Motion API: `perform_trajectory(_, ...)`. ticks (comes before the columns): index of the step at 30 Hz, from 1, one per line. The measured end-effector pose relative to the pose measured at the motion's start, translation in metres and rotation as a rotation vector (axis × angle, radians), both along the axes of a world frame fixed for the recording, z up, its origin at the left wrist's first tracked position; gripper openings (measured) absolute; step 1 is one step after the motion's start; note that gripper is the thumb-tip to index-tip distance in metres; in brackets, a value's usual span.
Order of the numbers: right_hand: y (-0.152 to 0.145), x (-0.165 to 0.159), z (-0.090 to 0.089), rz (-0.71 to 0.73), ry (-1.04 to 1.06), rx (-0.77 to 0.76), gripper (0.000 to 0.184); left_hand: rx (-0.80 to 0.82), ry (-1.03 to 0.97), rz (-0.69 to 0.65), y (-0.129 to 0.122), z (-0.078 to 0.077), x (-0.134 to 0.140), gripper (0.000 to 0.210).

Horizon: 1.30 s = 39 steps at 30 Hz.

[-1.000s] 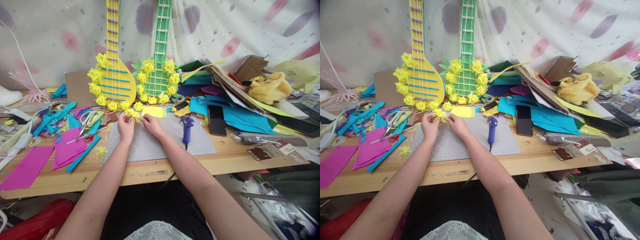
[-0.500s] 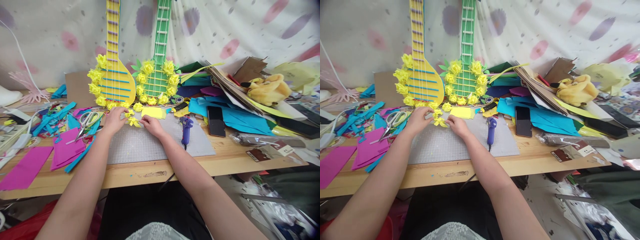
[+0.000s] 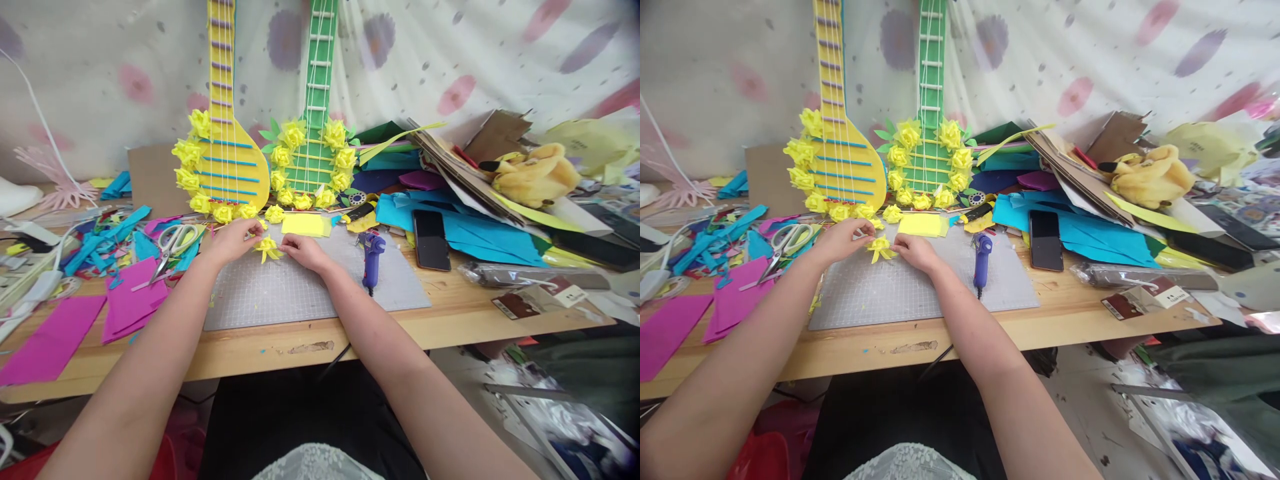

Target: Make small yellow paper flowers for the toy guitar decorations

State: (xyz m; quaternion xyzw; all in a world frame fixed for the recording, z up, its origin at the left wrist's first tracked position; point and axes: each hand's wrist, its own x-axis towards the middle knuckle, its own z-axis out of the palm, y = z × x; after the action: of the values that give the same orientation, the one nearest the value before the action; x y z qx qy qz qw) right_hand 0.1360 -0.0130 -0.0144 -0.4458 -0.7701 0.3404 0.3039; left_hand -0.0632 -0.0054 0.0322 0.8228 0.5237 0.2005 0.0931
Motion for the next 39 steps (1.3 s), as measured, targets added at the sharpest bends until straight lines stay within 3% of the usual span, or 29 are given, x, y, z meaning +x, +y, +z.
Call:
perform_trajectory(3,0.0,0.0,0.0,-0.002,0.003,0.001,0.02,-0.003,-0.018,-0.016,-0.003,0.002,0.002,0.019)
perform_trajectory(7,-0.001,0.0,0.002,-0.02,0.018,-0.018,0.02,0.085,0.055,-0.137,-0.005,0.005,-0.003,0.028)
perform_trajectory(15,-0.001,0.001,0.003,0.029,0.042,-0.034,0.019,0.064,0.258,-0.365,0.004,0.011,-0.006,0.019)
perform_trajectory(24,0.003,0.004,-0.002,0.066,0.066,-0.044,0.021,0.007,0.259,-0.345,0.012,0.012,-0.007,0.015)
perform_trajectory(30,0.003,0.005,-0.001,0.055,0.064,-0.04,0.02,0.086,0.223,-0.376,0.002,0.015,-0.003,0.022)
perform_trajectory(39,0.003,0.006,-0.001,0.061,0.056,-0.042,0.02,0.135,0.415,-0.45,-0.008,0.02,0.003,0.027)
